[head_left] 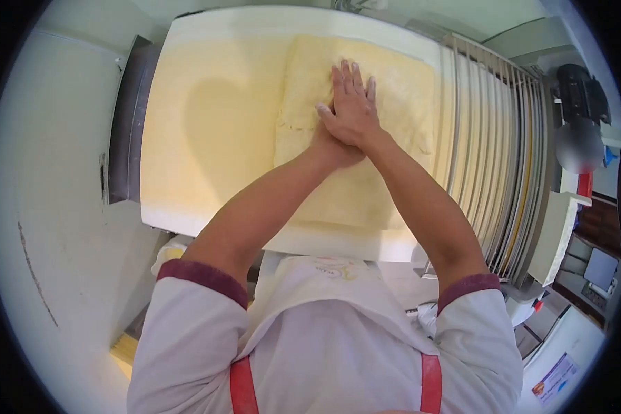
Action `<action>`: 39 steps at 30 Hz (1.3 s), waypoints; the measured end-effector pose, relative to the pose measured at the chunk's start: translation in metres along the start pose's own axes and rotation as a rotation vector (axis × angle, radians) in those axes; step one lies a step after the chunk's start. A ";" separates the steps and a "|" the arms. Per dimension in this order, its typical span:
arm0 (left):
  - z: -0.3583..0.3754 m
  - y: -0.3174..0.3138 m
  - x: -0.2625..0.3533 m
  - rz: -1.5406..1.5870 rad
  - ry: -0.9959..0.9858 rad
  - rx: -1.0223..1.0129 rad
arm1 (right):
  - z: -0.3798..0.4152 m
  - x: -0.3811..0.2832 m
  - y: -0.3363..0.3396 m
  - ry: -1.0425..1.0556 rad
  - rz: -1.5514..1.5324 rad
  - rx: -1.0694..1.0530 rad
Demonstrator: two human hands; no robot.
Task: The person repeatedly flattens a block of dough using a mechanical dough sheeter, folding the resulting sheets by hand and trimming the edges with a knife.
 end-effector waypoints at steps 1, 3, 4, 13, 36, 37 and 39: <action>-0.011 0.002 -0.005 -0.008 -0.017 -0.074 | -0.008 -0.001 0.005 0.009 -0.005 0.023; -0.018 0.008 -0.034 0.012 0.045 0.096 | -0.023 -0.010 -0.001 0.011 -0.031 0.044; -0.013 0.004 -0.047 0.031 0.071 0.156 | -0.030 -0.017 -0.012 0.009 -0.038 0.034; 0.006 0.032 -0.051 0.046 0.074 0.076 | -0.038 -0.020 -0.024 -0.005 -0.465 0.159; 0.068 0.002 0.164 0.060 0.211 0.174 | 0.644 0.304 0.431 -0.470 -0.139 1.186; 0.063 0.001 0.187 0.028 0.243 0.147 | 0.652 0.334 0.434 -0.516 -0.247 1.104; 0.049 0.000 0.214 -0.031 0.297 0.098 | 0.666 0.383 0.436 -0.605 -0.450 0.938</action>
Point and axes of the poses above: each hand's wrist, its own z-axis away from the middle knuckle, its own y-axis out of the back of the hand, x = y × z, the point moved 3 cm from there along -z, towards the middle knuckle, and after that the axes turned 12 degrees about -z, right-handed, at the moved point
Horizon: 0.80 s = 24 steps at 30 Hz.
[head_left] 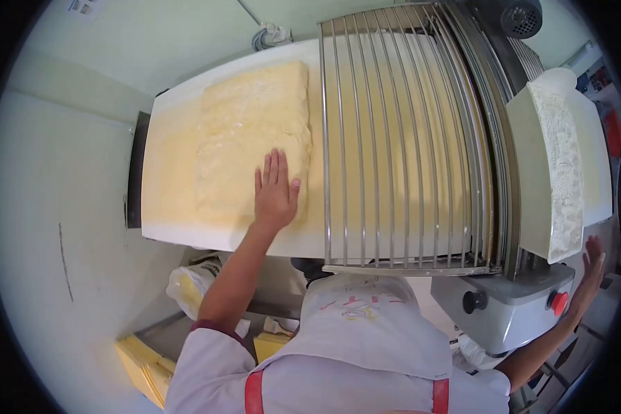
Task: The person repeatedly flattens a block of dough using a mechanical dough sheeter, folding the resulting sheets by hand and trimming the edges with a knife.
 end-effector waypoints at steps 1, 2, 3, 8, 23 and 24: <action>-0.001 -0.001 0.004 -0.031 -0.006 -0.022 | -0.008 0.023 0.013 -0.072 -0.097 -0.095; 0.001 -0.003 0.002 -0.060 -0.010 -0.040 | -0.012 0.050 0.026 -0.141 -0.195 -0.191; -0.001 -0.002 0.002 -0.091 -0.013 -0.042 | -0.017 0.082 0.038 -0.197 -0.300 -0.284; 0.011 0.003 0.006 0.126 0.059 0.012 | 0.038 0.071 -0.018 -0.153 -0.544 -0.276; 0.367 -0.041 0.295 1.155 0.672 0.408 | 0.017 0.094 -0.015 -0.445 -0.989 -0.721; 0.365 -0.031 0.335 1.207 0.521 0.373 | 0.012 0.104 -0.017 -0.392 -0.962 -0.733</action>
Point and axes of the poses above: each hand's wrist, its own z-axis away from the middle knuckle, its own y-axis out of the back of the hand, x = y × z, the point moved 3 cm from there along -z, towards the middle knuckle, and after that the axes turned 12 degrees about -z, right-handed, at the moved point
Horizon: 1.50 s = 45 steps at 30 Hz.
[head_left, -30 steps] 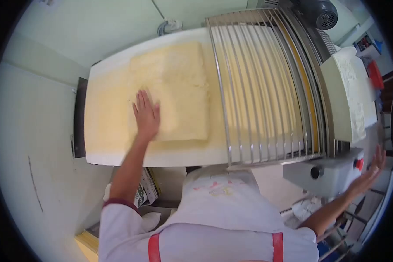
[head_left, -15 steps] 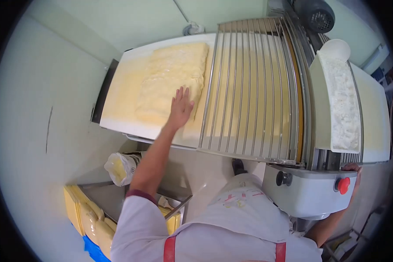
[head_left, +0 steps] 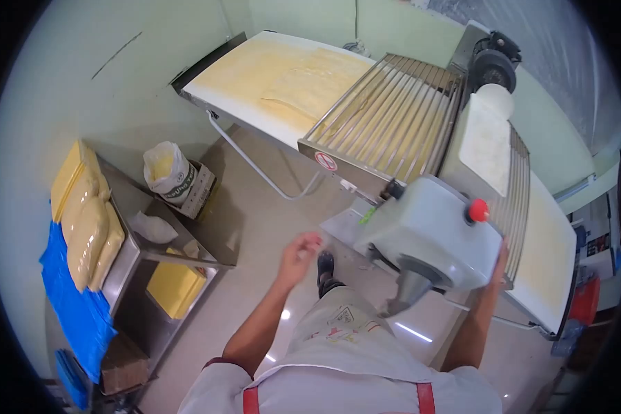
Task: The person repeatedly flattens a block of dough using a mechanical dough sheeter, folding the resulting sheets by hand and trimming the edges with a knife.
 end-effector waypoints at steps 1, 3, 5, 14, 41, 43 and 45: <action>0.021 -0.031 0.022 0.045 -0.088 -0.115 | -0.006 0.001 0.010 0.029 0.047 -0.023; 0.057 -0.088 0.065 0.050 -0.168 -0.307 | -0.015 -0.004 0.017 0.064 0.145 -0.105; 0.082 -0.137 0.083 0.018 -0.215 -0.332 | -0.022 -0.006 0.021 0.074 0.184 -0.185; 0.128 -0.257 0.069 0.333 0.293 0.388 | -0.033 -0.009 0.017 -0.017 0.237 -0.405; 0.140 -0.277 0.125 0.637 0.337 0.614 | 0.036 -0.053 -0.117 0.915 0.985 -1.634; 0.139 -0.275 0.124 0.601 0.391 0.597 | 0.029 -0.034 -0.133 0.943 1.029 -1.635; 0.137 -0.276 0.123 0.562 0.410 0.624 | 0.028 -0.014 -0.157 0.926 1.085 -1.642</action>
Point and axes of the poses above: each hand's wrist, its own z-axis away from the middle knuckle, its own y-axis out of the back of the hand, x = y × z, the point moved 3 cm from there along -z, towards the middle knuckle, and after that the axes turned 12 degrees about -z, right-handed, at the moved point
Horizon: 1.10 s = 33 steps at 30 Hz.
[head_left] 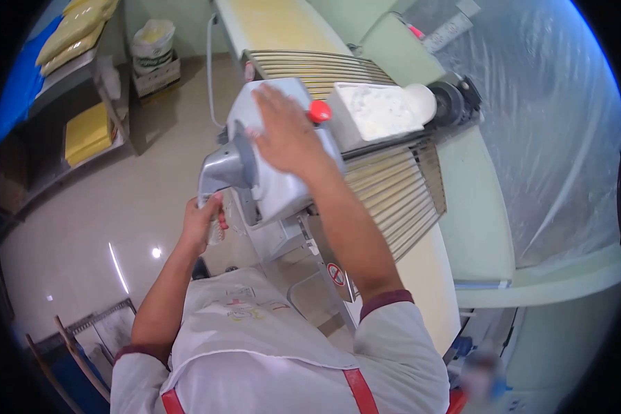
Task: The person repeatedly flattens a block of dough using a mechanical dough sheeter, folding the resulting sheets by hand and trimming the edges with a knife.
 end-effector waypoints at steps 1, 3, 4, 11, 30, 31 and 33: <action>0.000 0.001 -0.001 -0.015 0.002 0.032 | -0.015 0.007 -0.001 -0.025 -0.005 -0.028; 0.002 0.001 0.000 -0.003 -0.069 0.038 | -0.043 0.015 -0.007 -0.068 0.008 -0.090; -0.002 0.004 -0.006 -0.036 -0.084 0.050 | -0.056 0.018 -0.010 -0.090 0.032 -0.121; 0.006 0.007 0.009 -0.050 0.018 -0.023 | -0.139 0.101 -0.045 -0.644 0.075 -0.492; -0.025 0.028 -0.006 -0.166 -0.339 -0.127 | -0.142 0.117 -0.045 -0.686 0.032 -0.521; -0.023 0.028 -0.004 -0.174 -0.325 -0.126 | -0.142 0.121 -0.045 -0.567 0.076 -0.530; -0.024 0.026 -0.001 -0.187 -0.300 -0.120 | -0.144 0.112 -0.041 -0.321 0.167 -0.537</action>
Point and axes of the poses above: each hand's wrist, its own z-axis away from the middle knuckle, its own y-axis out of the back of the hand, x = y × z, the point moved 3 cm from there along -z, towards the middle knuckle, and after that the axes turned 12 degrees about -z, right-handed, at the moved point
